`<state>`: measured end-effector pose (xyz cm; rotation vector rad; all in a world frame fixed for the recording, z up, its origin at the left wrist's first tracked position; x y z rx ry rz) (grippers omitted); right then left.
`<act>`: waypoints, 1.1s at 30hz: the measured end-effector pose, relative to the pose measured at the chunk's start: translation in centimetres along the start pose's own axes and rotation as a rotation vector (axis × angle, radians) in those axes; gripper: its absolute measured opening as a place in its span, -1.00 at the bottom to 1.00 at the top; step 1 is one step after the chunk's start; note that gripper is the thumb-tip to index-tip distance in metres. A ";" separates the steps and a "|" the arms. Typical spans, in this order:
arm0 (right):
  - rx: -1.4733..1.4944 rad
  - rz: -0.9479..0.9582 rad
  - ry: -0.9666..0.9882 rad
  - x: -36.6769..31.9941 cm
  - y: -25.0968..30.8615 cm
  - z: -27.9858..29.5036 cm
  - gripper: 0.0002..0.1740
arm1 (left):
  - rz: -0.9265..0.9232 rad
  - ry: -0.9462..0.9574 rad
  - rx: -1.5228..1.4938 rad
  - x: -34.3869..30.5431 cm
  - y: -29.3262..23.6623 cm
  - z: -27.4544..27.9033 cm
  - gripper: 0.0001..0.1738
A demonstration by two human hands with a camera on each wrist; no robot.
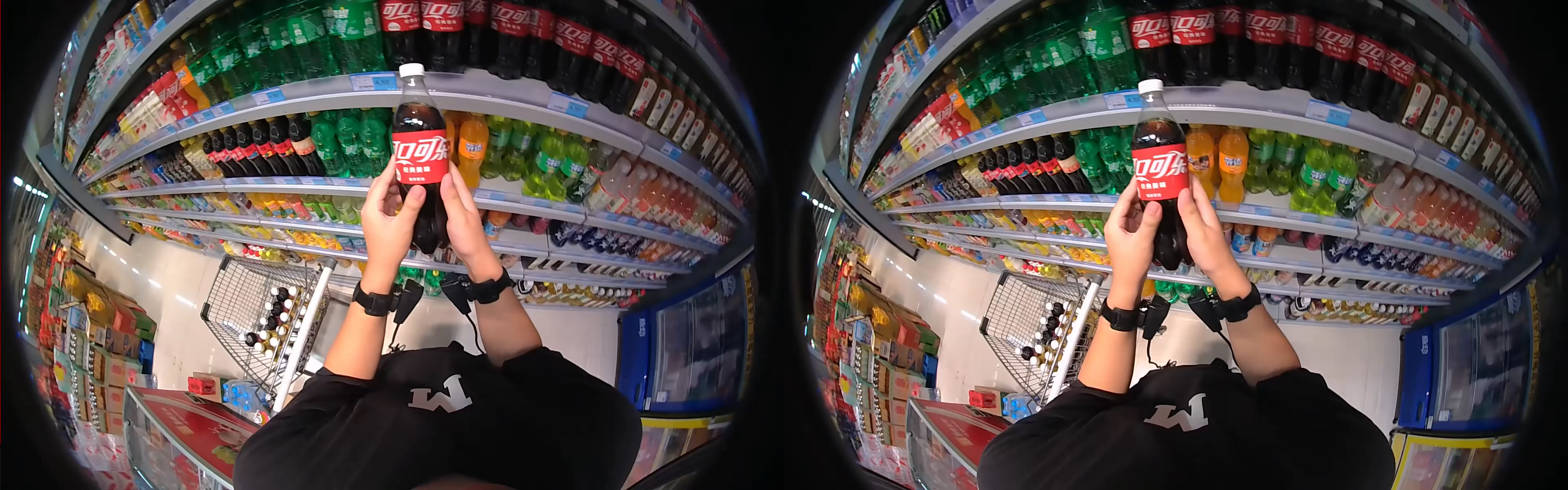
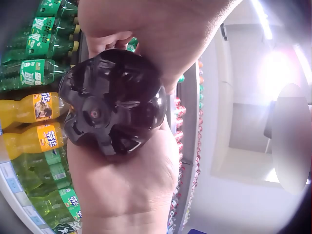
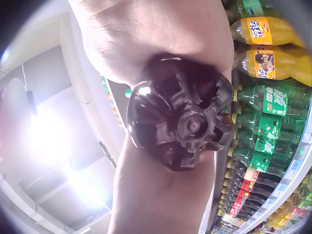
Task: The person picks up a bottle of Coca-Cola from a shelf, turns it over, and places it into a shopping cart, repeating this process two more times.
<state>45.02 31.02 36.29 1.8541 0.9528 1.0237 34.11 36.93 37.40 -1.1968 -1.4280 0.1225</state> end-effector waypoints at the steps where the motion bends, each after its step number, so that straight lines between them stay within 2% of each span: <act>1: -0.001 -0.002 0.014 0.1 -0.2 0.1 -0.35 | 0.003 -0.002 0.012 0.0 -0.2 0.0 -0.29; 4: 0.156 -0.019 0.067 0.5 -0.9 0.3 -0.33 | 0.007 -0.001 0.126 -0.3 -0.1 0.6 -0.42; 6: 0.122 -0.030 0.076 0.3 -0.4 -0.2 -0.33 | 0.024 -0.010 0.150 -0.4 0.3 1.1 -0.44; 9: 0.114 -0.088 0.084 0.5 -1.5 -0.6 -0.31 | 0.063 -0.020 -0.005 -0.7 0.9 0.9 -0.44; 11: 0.139 -0.130 0.079 0.7 -2.1 -0.6 -0.28 | 0.019 0.017 -0.107 -0.6 0.5 0.0 -0.38; 13: 0.273 -0.212 0.129 0.5 -2.8 -1.2 -0.28 | 0.057 0.026 -0.172 -0.3 1.3 -0.1 -0.35; 15: 0.237 -0.156 0.109 0.5 -2.1 -1.2 -0.30 | -0.077 0.084 0.122 0.7 0.9 0.4 -0.32; 16: 0.148 -0.113 0.091 0.5 -1.5 -1.1 -0.29 | -0.041 0.108 0.320 0.7 0.8 0.9 -0.34; 17: 0.059 -0.070 0.073 0.5 -1.0 -1.0 -0.29 | -0.041 0.107 0.322 0.8 0.4 0.7 -0.34; 20: -0.021 0.003 -0.011 0.8 -0.4 0.1 -0.28 | 0.003 0.074 0.261 0.7 0.2 0.0 -0.40; 22: -0.023 0.004 0.011 1.4 -0.3 0.1 -0.29 | 0.074 -0.066 0.033 0.4 0.9 0.4 -0.47; 26: -0.070 0.030 0.020 1.4 0.1 -0.3 -0.27 | -0.013 -0.040 0.138 0.5 1.1 0.5 -0.47; 28: -0.055 0.054 0.045 1.4 0.5 -0.8 -0.26 | 0.066 -0.107 -0.142 0.3 1.2 -0.1 -0.44; 30: 0.103 -0.052 0.107 1.3 -0.3 -1.3 -0.25 | 0.058 -0.053 -0.085 0.7 1.3 -0.5 -0.41; 31: 0.102 -0.054 0.106 1.2 -0.1 -1.3 -0.25 | 0.049 0.002 -0.026 0.8 1.1 -0.9 -0.38; 32: 0.069 -0.032 0.114 1.2 0.4 -1.4 -0.26 | 0.142 -0.014 -0.104 0.6 1.6 -0.8 -0.38; 33: 0.035 -0.009 0.124 1.2 0.8 -1.5 -0.27 | 0.141 -0.015 -0.105 0.6 1.7 -0.9 -0.38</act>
Point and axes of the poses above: each hand's wrist, its own x-axis towards the middle knuckle, its own z-axis out of the back of the hand, y = z × x, the point moved 10 cm from there along x, towards the middle knuckle, and after that the axes turned 10 degrees about -z, right-handed, at the moved point
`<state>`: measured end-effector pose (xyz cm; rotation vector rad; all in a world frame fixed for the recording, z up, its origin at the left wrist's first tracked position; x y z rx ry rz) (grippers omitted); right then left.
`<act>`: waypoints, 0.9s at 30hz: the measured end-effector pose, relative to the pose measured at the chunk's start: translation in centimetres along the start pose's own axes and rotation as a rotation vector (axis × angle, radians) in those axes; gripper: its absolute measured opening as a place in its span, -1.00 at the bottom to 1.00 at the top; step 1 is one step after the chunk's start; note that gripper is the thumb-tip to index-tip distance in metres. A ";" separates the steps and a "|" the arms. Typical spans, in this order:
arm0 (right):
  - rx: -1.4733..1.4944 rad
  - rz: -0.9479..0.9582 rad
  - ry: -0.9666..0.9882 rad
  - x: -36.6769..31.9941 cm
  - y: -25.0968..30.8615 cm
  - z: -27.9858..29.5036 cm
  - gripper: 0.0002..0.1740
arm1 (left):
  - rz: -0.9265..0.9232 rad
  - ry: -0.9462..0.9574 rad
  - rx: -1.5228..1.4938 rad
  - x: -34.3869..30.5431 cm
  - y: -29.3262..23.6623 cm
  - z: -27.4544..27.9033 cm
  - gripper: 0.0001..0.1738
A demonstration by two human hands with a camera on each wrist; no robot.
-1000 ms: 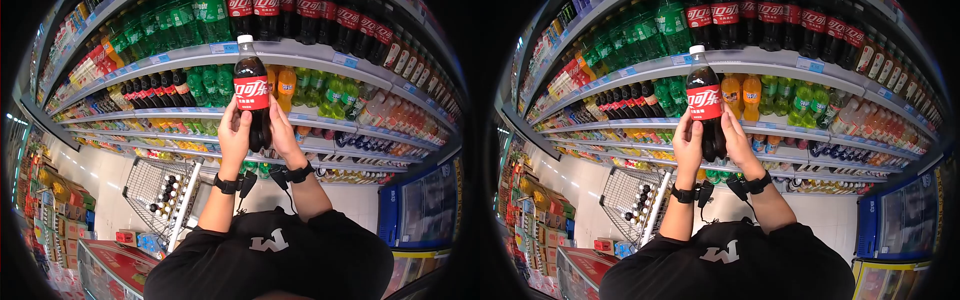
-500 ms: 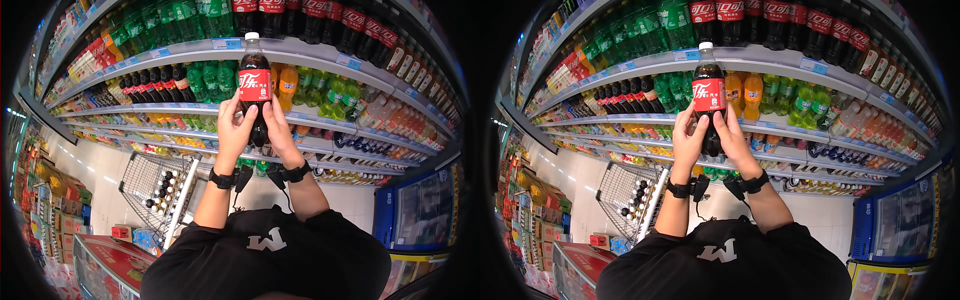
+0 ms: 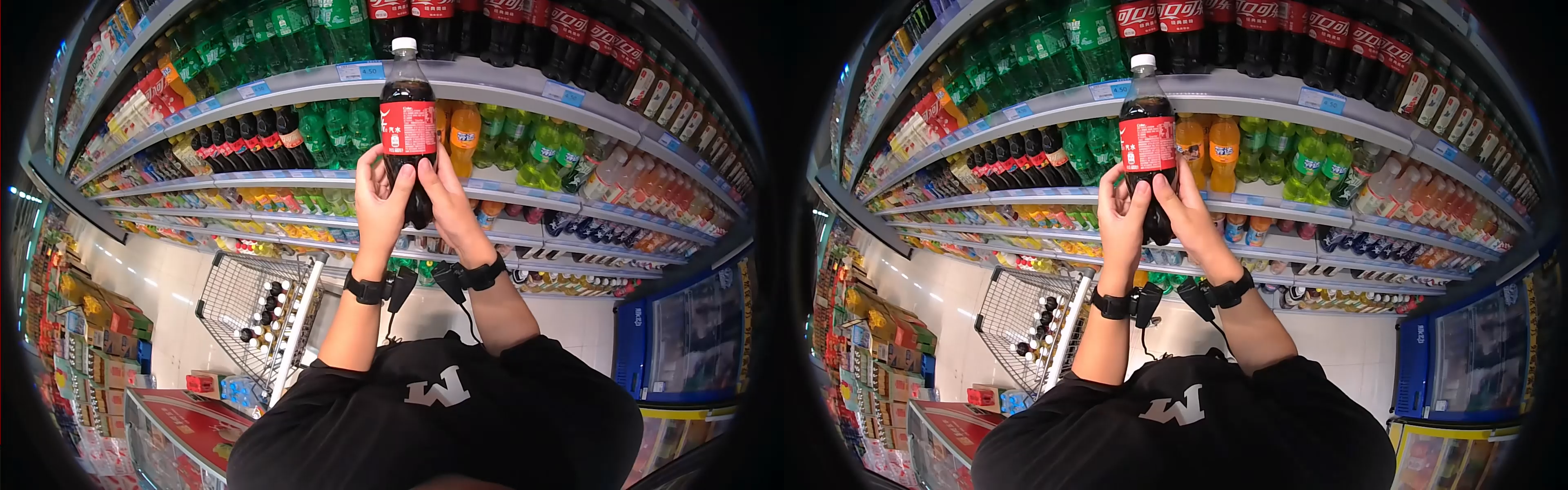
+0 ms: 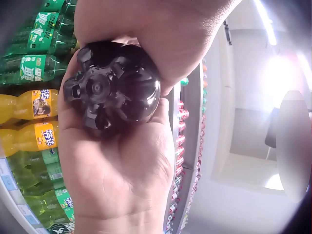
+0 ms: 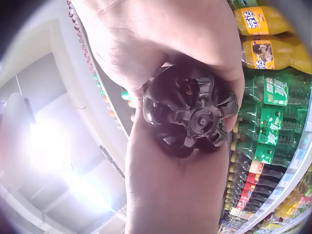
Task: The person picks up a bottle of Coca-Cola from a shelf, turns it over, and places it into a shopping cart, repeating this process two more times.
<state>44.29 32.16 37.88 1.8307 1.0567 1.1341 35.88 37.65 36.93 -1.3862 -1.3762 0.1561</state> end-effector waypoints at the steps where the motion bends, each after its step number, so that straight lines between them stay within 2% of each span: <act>1: -0.001 0.001 0.001 0.0 -0.1 0.1 -0.27 | -0.057 -0.006 0.043 0.2 -0.5 0.1 -0.40; 4: 0.035 -0.027 -0.062 0.0 -1.3 1.6 -0.25 | -0.145 -0.035 0.200 0.4 -1.0 0.9 -0.48; 7: 0.097 0.042 -0.083 -0.1 -0.4 2.2 -0.23 | -0.001 -0.026 0.123 -0.1 0.2 1.2 -0.49; 9: -0.150 0.106 -0.026 -0.3 1.4 0.9 -0.18 | -0.050 -0.041 0.080 -0.1 -0.1 1.0 -0.49; 10: -0.146 0.107 -0.024 -0.2 1.3 0.8 -0.18 | -0.099 -0.052 0.036 0.0 -0.6 0.8 -0.49; 11: -0.119 0.084 0.005 -0.2 0.9 0.5 -0.16 | -0.053 -0.004 0.035 -0.2 -0.4 0.2 -0.48; 13: -0.032 -0.012 0.097 -0.2 0.6 -0.3 -0.09 | -0.080 0.088 0.079 -0.5 -0.7 -0.5 -0.42; 17: -0.110 0.044 0.086 -1.0 1.3 -0.4 -0.14 | -0.025 0.186 0.063 -0.7 0.0 -0.6 -0.37; 20: -0.133 0.021 -0.023 -1.5 1.3 1.0 -0.21 | -0.055 0.127 0.131 -0.8 -0.4 0.1 -0.37; 22: 0.135 0.001 0.061 -1.4 0.9 1.0 -0.27 | -0.087 0.123 0.089 -0.6 -0.4 0.1 -0.34; 25: 0.169 0.030 0.060 -1.5 1.1 1.0 -0.17 | -0.156 0.161 0.197 -0.7 -1.4 0.0 -0.31; 27: 0.188 0.038 0.068 -1.9 1.6 0.5 -0.12 | -0.034 0.141 0.149 -1.3 -1.0 -0.2 -0.29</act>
Point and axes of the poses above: each hand's wrist, its own x-axis towards the middle knuckle, its own z-axis out of the back of the hand, y = z × x, the point moved 10 cm from there along x, towards the middle knuckle, and after that the axes turned 10 degrees about -z, right-handed, at the moved point
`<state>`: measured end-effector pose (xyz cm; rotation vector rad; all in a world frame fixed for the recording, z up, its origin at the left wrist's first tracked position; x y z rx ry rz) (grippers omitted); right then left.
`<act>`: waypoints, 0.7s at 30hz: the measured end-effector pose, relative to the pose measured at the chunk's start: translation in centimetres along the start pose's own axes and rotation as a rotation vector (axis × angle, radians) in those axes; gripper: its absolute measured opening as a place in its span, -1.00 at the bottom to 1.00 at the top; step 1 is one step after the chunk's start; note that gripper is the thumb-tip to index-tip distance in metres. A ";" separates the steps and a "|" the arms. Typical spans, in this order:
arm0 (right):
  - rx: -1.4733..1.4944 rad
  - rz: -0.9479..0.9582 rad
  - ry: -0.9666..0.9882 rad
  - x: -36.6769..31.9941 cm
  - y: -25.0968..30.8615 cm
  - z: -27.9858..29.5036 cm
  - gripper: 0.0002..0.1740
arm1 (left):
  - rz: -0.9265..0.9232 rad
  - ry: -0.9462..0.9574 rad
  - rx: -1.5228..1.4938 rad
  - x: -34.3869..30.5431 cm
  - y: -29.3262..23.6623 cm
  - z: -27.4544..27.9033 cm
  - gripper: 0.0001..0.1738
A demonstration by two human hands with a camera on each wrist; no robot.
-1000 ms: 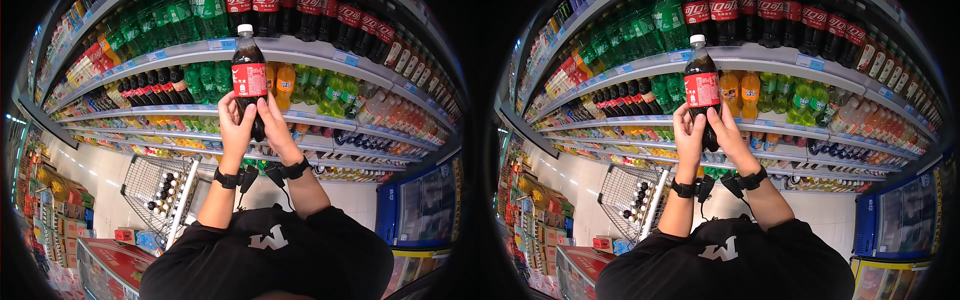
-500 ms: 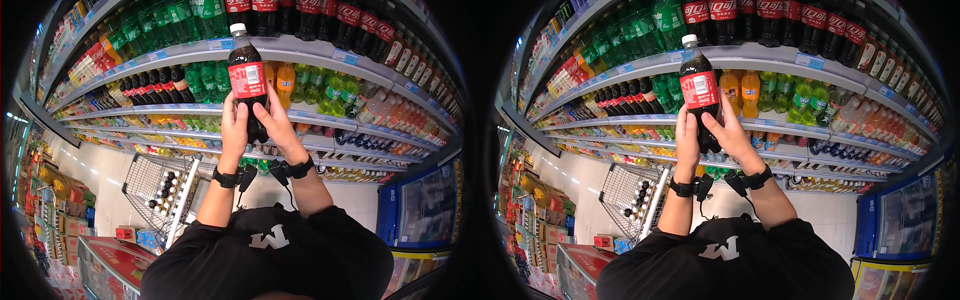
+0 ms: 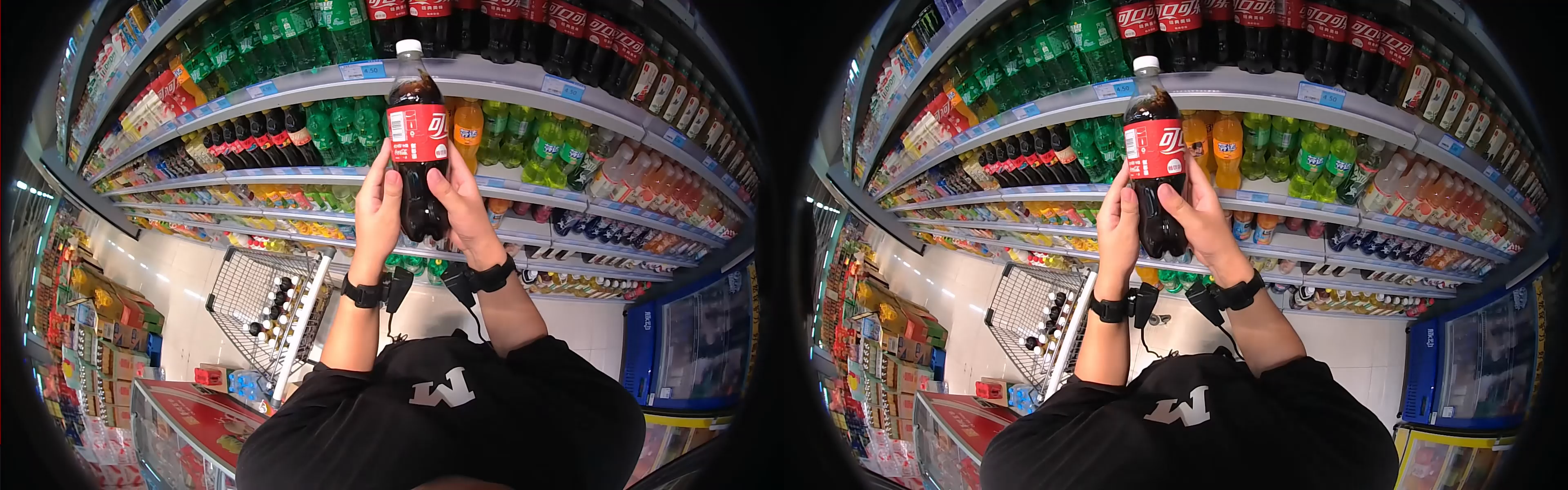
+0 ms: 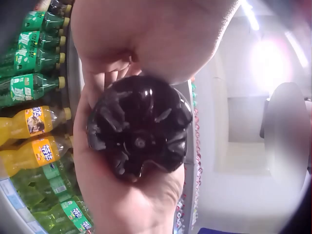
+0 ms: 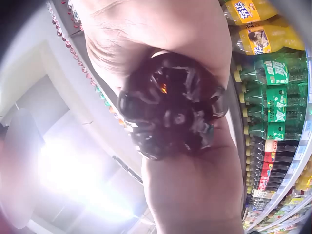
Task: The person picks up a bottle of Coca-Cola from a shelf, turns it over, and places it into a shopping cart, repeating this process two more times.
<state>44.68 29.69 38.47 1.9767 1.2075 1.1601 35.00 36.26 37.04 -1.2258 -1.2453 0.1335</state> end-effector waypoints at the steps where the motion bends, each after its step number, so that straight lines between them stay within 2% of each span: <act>1: 0.005 -0.011 -0.016 -0.1 0.1 0.0 -0.07 | 0.000 0.000 0.002 -0.1 -0.2 -0.3 -0.29; 3: 0.016 -0.028 -0.031 -0.2 0.2 -0.1 -0.02 | 0.003 0.021 -0.029 -0.6 -0.5 -1.4 -0.29; 5: -0.072 0.036 -0.045 -0.3 1.0 -0.1 -0.01 | -0.009 0.036 -0.040 -0.7 -0.9 -2.1 -0.27; 7: -0.166 0.078 -0.018 -0.5 1.4 -0.5 -0.06 | -0.037 0.069 -0.113 -0.4 -1.2 -2.8 -0.24; 9: -0.094 0.038 -0.014 -0.9 1.5 -0.6 -0.14 | -0.055 0.003 -0.109 -0.5 -1.3 -2.3 -0.20; 10: 0.069 -0.013 0.040 -0.8 0.7 -0.3 -0.19 | -0.004 -0.035 -0.156 -0.7 -0.9 -2.0 -0.21; 11: 0.071 -0.017 0.049 -0.8 0.9 -0.3 -0.19 | 0.045 -0.075 -0.204 -1.1 -0.6 -1.8 -0.22; 13: 0.117 -0.031 0.091 -0.9 1.0 -0.6 -0.19 | 0.002 -0.119 -0.144 -1.4 -1.4 -1.6 -0.28; 15: 0.080 -0.051 0.031 -0.9 -0.2 0.5 -0.11 | 0.019 -0.173 -0.156 -2.3 -1.7 -1.7 -0.40; 17: 0.099 -0.121 0.077 -1.1 -1.9 0.7 -0.03 | 0.036 -0.187 -0.058 -3.2 -0.7 -1.1 -0.56; 21: 0.061 -0.175 0.088 -1.1 -3.0 -0.7 0.05 | 0.077 -0.220 0.011 -4.6 -0.7 -0.2 -0.52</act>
Point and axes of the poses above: each hand's wrist, its own x-axis towards the middle knuckle, its own z-axis out of the back of the hand, y = z × x, the point moved 10 cm from there along x, towards the middle knuckle, and after that the axes turned 10 degrees about -z, right-handed, at the moved point
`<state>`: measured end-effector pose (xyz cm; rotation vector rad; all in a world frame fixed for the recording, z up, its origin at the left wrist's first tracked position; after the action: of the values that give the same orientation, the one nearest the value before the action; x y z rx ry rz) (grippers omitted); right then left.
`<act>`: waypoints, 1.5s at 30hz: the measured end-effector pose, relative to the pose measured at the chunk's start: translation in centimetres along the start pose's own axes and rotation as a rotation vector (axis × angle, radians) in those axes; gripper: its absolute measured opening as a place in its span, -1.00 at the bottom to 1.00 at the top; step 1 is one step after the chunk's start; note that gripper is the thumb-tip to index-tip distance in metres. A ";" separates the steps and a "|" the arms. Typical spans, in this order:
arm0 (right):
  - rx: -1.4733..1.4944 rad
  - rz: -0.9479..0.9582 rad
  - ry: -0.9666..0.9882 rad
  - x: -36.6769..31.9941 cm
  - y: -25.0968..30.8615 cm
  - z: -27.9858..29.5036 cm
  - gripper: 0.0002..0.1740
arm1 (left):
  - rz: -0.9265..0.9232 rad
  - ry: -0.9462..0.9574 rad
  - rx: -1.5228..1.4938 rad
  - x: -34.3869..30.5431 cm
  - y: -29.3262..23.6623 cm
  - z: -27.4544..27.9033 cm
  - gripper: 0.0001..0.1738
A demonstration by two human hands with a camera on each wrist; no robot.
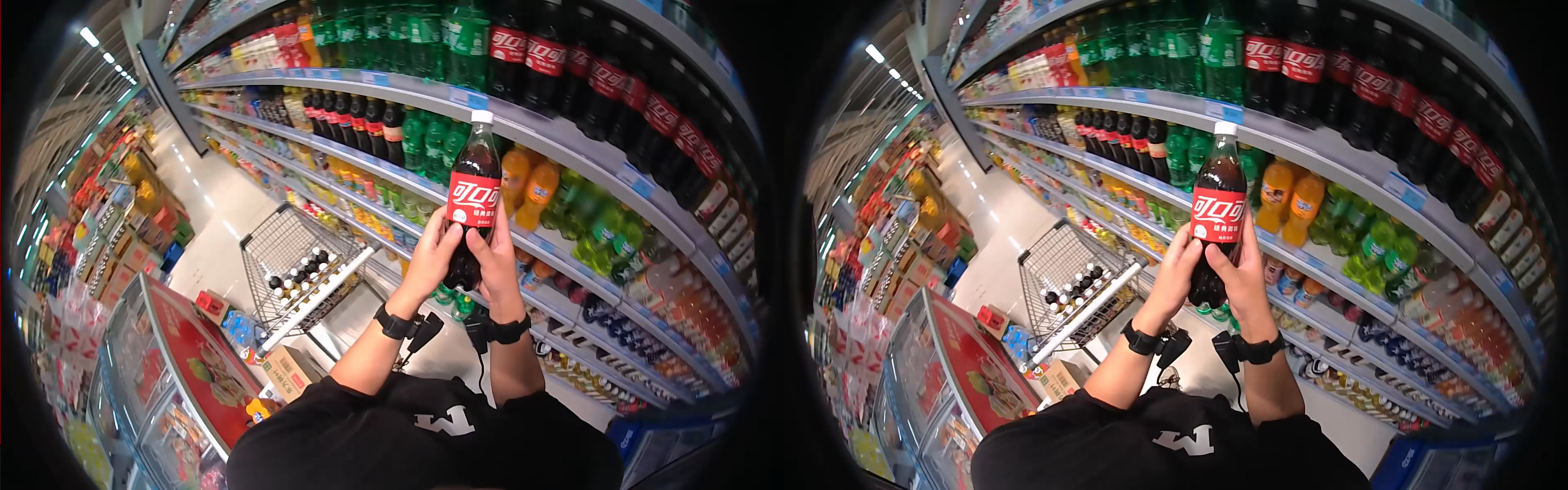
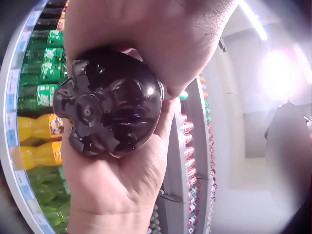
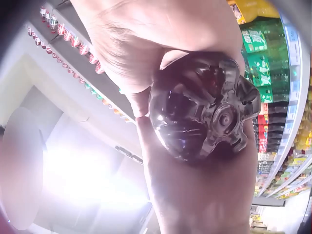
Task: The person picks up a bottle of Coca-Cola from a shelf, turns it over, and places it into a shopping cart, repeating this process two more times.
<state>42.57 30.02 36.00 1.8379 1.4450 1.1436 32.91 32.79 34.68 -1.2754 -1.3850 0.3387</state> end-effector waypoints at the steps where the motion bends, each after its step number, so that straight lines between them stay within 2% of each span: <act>1: -0.030 0.000 0.032 0.2 -0.4 -0.7 0.02 | -0.020 -0.014 0.047 -0.4 -0.4 0.6 -0.46; 3: -0.048 -0.010 0.069 0.4 -1.4 -1.9 0.00 | -0.013 -0.065 0.053 -0.7 -1.0 2.2 -0.45; 6: 0.170 -0.112 0.207 0.8 -3.1 -4.6 -0.14 | 0.005 -0.141 0.029 -1.7 -1.6 5.4 -0.46; 12: 0.098 -0.159 0.311 2.1 -6.4 -10.4 -0.08 | -0.101 -0.383 0.070 -3.5 -5.2 12.0 -0.42; 15: 0.089 -0.191 0.338 3.2 -8.7 -13.6 -0.06 | -0.122 -0.270 0.141 -3.4 -7.3 14.5 -0.42; 18: 0.094 -0.176 0.382 4.2 -10.7 -17.0 -0.04 | -0.181 -0.301 0.210 -3.3 -9.4 18.0 -0.31; 19: 0.102 -0.188 0.435 4.4 -11.2 -18.5 0.00 | -0.167 -0.322 0.149 -3.5 -10.1 19.2 -0.30; 22: 0.093 -0.174 0.491 5.0 -13.2 -22.2 0.09 | -0.215 -0.362 0.154 -4.1 -12.3 23.0 -0.34; 24: 0.088 -0.185 0.529 5.4 -14.5 -24.8 0.13 | -0.221 -0.404 0.180 -4.6 -13.9 25.1 -0.45; 31: 0.108 -0.230 0.645 5.8 -19.0 -33.3 0.01 | -0.290 -0.514 0.290 -7.4 -18.3 33.3 -0.40; 34: 0.122 -0.262 0.693 5.6 -21.2 -35.9 -0.03 | -0.305 -0.481 0.347 -8.2 -20.4 35.4 -0.35; 38: 0.133 -0.315 0.813 5.9 -23.7 -38.6 -0.09 | -0.270 -0.451 0.266 -8.7 -21.2 38.8 -0.30; 40: 0.012 -0.272 0.894 6.9 -23.6 -39.9 -0.12 | -0.275 -0.417 0.308 -8.5 -22.7 39.5 -0.28; 41: -0.053 -0.291 0.899 7.6 -23.6 -40.2 -0.15 | -0.250 -0.430 0.450 -8.5 -23.8 39.8 -0.26; 45: -0.245 -0.066 0.951 11.2 -20.9 -43.8 -0.32 | -0.361 -0.365 0.714 -6.5 -26.1 41.7 -0.10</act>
<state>-4.92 42.64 44.11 1.0686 1.6858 2.2039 -16.23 37.03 39.93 -0.3777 -1.5624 0.7581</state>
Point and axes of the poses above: each hand's wrist, its own x-axis towards the middle knuckle, its own z-axis out of the back of the hand, y = z × x, the point moved 10 cm from there along x, towards the middle knuckle, and after that the axes turned 10 degrees about -z, right-handed, at the moved point
